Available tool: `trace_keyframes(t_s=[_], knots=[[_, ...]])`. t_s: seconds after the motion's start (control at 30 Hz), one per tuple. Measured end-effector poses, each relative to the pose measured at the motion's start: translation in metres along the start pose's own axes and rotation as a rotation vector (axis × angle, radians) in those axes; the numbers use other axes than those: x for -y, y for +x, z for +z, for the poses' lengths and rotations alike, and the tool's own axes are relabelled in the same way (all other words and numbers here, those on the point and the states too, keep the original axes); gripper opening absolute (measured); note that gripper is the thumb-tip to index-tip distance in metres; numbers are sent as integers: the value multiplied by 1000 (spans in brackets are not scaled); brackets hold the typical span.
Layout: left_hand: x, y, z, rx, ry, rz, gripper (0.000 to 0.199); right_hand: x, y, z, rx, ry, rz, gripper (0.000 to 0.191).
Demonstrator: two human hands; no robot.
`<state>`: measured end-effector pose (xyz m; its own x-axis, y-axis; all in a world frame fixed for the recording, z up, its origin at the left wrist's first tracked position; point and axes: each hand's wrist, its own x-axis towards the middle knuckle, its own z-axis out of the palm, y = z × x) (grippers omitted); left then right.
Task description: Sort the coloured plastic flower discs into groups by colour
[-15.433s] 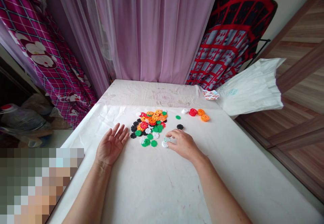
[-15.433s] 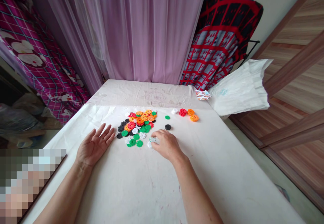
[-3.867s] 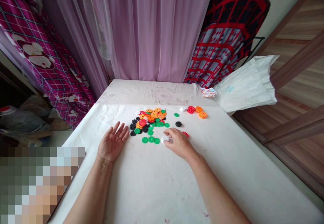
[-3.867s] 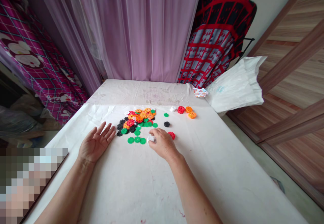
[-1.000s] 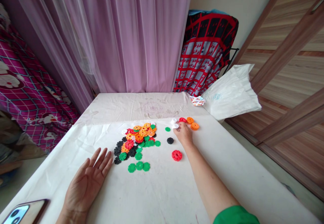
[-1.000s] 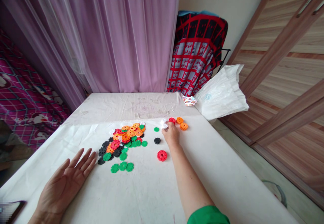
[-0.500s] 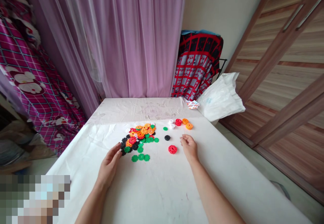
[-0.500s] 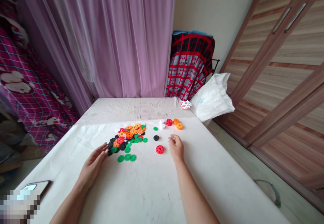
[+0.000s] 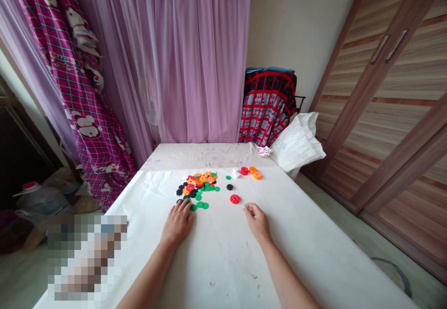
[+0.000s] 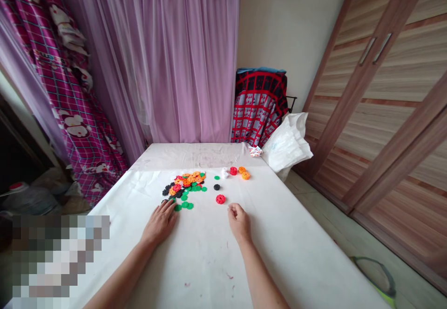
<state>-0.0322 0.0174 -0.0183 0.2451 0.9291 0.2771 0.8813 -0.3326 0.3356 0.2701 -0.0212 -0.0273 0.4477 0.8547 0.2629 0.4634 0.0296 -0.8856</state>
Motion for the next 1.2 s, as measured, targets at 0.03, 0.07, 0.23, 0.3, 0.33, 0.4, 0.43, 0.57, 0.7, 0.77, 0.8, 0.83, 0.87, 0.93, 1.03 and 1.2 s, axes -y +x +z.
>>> trace_keyframes(t_s=[0.03, 0.07, 0.23, 0.3, 0.33, 0.4, 0.43, 0.57, 0.7, 0.77, 0.8, 0.83, 0.87, 0.93, 1.03, 1.2], knots=[[-1, -2, 1, 2, 28, 5, 42, 0, -1, 0, 2, -4, -7, 36], [-1, -3, 2, 2, 33, -2, 43, 0, -2, 0, 0, -9, -14, 36], [0, 17, -3, 53, 112, -103, 47, 1, -3, 1, 8, -17, -54, 35], [3, 39, -8, 82, 135, -173, 49, 0, -3, 1, 23, -21, -54, 35], [6, 53, -9, 98, 143, -206, 50, -1, -3, 1, 34, -24, -52, 35], [10, 82, -11, 142, 151, -234, 49, -3, -4, 2, 57, -29, -51, 35], [11, 97, -10, 165, 150, -232, 50, -5, -5, 3, 67, -32, -53, 35], [5, 137, -1, 254, 145, -172, 55, -8, -7, 3, 88, -54, -65, 36], [-15, 136, 10, 321, 152, -66, 65, -6, -12, 0, 102, -97, -101, 37], [-25, 119, 11, 348, 148, 13, 69, -4, -14, -1, 106, -118, -143, 37], [-29, 109, 10, 361, 145, 48, 71, -2, -15, -2, 110, -125, -167, 37], [-31, 97, 8, 379, 139, 96, 72, -1, -16, -2, 114, -129, -188, 36], [-32, 87, 6, 398, 134, 178, 72, 0, -17, -3, 118, -131, -208, 36], [-29, 73, -2, 440, 124, 285, 73, 2, -17, -4, 126, -132, -236, 35], [-21, 80, -12, 463, 95, 325, 68, 5, -18, -4, 135, -128, -264, 35], [-11, 155, -5, 378, 150, -19, 72, 7, -20, -4, 143, -115, -331, 32]])
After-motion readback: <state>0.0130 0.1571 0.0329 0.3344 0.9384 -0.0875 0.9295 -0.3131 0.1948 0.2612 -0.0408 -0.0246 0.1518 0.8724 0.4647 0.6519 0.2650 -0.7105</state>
